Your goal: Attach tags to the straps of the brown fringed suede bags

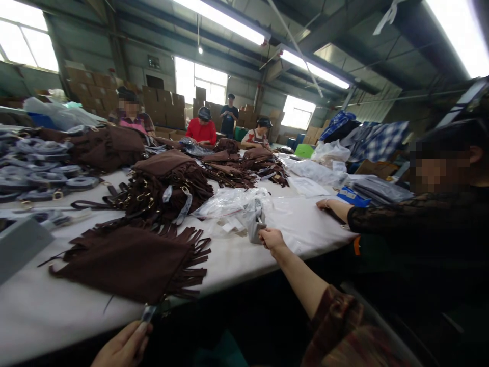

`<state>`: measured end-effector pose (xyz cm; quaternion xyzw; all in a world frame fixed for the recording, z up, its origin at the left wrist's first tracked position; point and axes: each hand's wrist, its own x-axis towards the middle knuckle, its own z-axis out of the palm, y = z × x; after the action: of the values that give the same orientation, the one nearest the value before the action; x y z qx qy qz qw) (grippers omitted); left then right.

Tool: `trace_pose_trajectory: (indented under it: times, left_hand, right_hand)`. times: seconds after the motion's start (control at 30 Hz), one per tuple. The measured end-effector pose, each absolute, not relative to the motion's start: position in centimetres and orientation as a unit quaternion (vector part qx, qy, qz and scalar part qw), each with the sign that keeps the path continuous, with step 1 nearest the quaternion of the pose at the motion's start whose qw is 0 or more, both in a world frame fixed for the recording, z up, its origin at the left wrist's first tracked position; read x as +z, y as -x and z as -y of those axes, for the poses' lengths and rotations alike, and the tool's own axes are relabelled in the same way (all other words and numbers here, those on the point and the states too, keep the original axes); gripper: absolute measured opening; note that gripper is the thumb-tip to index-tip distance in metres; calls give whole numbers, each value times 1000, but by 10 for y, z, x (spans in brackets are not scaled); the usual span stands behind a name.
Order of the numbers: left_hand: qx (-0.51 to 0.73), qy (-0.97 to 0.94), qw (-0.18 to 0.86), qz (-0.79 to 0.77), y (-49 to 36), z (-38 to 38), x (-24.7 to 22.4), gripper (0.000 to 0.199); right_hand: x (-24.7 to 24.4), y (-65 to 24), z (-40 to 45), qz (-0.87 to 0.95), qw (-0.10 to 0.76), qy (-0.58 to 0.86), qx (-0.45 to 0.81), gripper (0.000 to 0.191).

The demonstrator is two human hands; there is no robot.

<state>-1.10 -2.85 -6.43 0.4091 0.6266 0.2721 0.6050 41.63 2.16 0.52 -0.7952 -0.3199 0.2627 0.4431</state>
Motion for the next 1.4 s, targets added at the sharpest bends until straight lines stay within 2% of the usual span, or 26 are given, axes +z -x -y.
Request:
trace_pose_trajectory:
  times: [0.1,0.23,0.37,0.5,0.7,1.0,1.17,1.27,1.33,1.4]
  left_hand:
    - [278,-452,608,-590,7,37,-51,56]
    - [305,-517,543,-587,5,42,-44,41]
    - [302,-580,457,-603,6,45,-43,32]
    - [277,-649,352,-615,8,50,-37,30]
    - [253,-711,265,-600,13,55,-36,31]
    - [203,-776,113,-587,15,57,-54,30]
    - [166,-783,-5,-600,16,63,-59,27]
    - [171,-795,-63,-578,18,65,-61,37]
    - [169,-801,-72,-569,19,65,-61,41]
    - [183,-793,-44,-579,19,64,-58,35]
  right_hand:
    - [10,-424,-14,380,376,807,251,16]
    - [5,-395,5,485,309,765,290,21]
    - [0,-301,27,656,245,582,413,26]
    - [-5,-199,33,683,239,483,493,28]
    - [-28,-135,13,637,215,549,498,26]
    - [-40,-133,12,584,191,603,510,28]
    - [-34,-130,10,572,183,611,516,29]
    - [-30,-129,10,572,183,614,512,28]
    - [-30,-130,12,568,190,610,518,25]
    - [-31,-133,16,569,202,593,533,20]
